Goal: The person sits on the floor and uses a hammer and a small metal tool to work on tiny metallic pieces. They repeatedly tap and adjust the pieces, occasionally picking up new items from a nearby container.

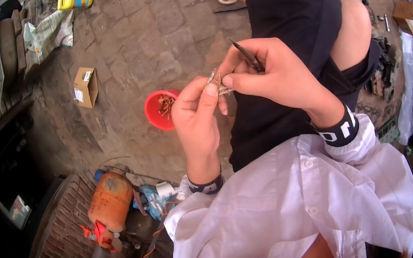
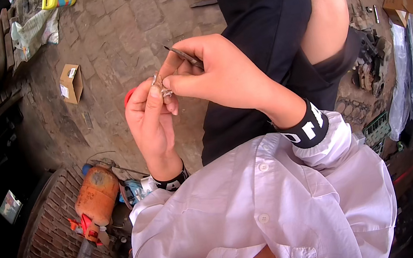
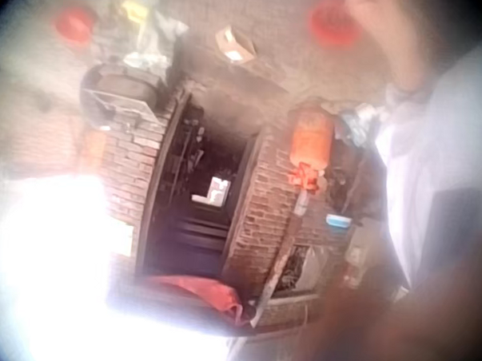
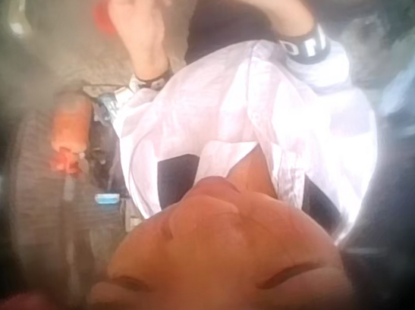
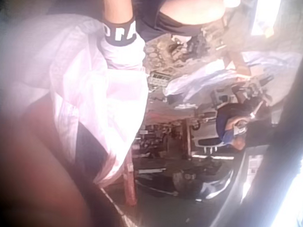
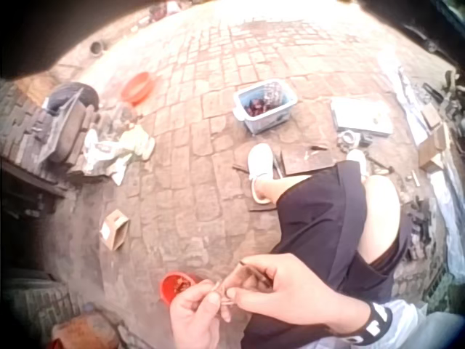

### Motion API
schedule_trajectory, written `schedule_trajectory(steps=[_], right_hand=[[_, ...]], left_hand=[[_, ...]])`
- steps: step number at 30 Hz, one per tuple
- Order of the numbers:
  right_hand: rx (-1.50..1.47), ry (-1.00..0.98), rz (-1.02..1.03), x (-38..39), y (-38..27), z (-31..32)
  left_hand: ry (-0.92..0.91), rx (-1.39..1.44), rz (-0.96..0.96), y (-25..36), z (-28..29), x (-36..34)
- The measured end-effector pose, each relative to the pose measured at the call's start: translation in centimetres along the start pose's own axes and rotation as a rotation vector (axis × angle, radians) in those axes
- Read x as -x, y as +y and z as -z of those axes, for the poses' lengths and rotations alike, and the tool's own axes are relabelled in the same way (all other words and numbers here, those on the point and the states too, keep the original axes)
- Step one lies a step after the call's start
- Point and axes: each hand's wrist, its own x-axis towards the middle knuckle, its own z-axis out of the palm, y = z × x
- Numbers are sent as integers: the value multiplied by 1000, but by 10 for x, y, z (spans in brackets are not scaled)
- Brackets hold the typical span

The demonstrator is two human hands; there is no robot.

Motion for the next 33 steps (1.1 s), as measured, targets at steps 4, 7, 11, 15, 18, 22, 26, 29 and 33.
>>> schedule_trajectory(steps=[4, 7, 11, 15, 18, 22, 26, 29, 33], right_hand=[[25, -25, -24, -1, 0, 3], [49, -21, -33, -1, 0, 4], [65, -30, -37, -2, 0, 4], [210, 13, 11, 0, -1, -1], [380, 72, 86, -1, 2, -7], [556, 188, 242, -4, 15, -9], [369, 74, 63, -3, 5, 0], [214, 32, -16, 0, 4, 6], [97, 37, -21, 2, 9, 6]], left_hand=[[-6, -17, 5, -1, 1, 0], [-16, -70, -19, -2, 3, 0], [7, -162, -48, -2, -2, 1], [22, -232, -52, -4, -2, 0], [57, -335, -76, -4, -1, 1], [82, -583, -188, -10, 3, 2], [94, -355, -141, -6, 0, 2], [85, -233, -99, -2, -3, 1], [63, -161, -77, -3, -2, 0]])
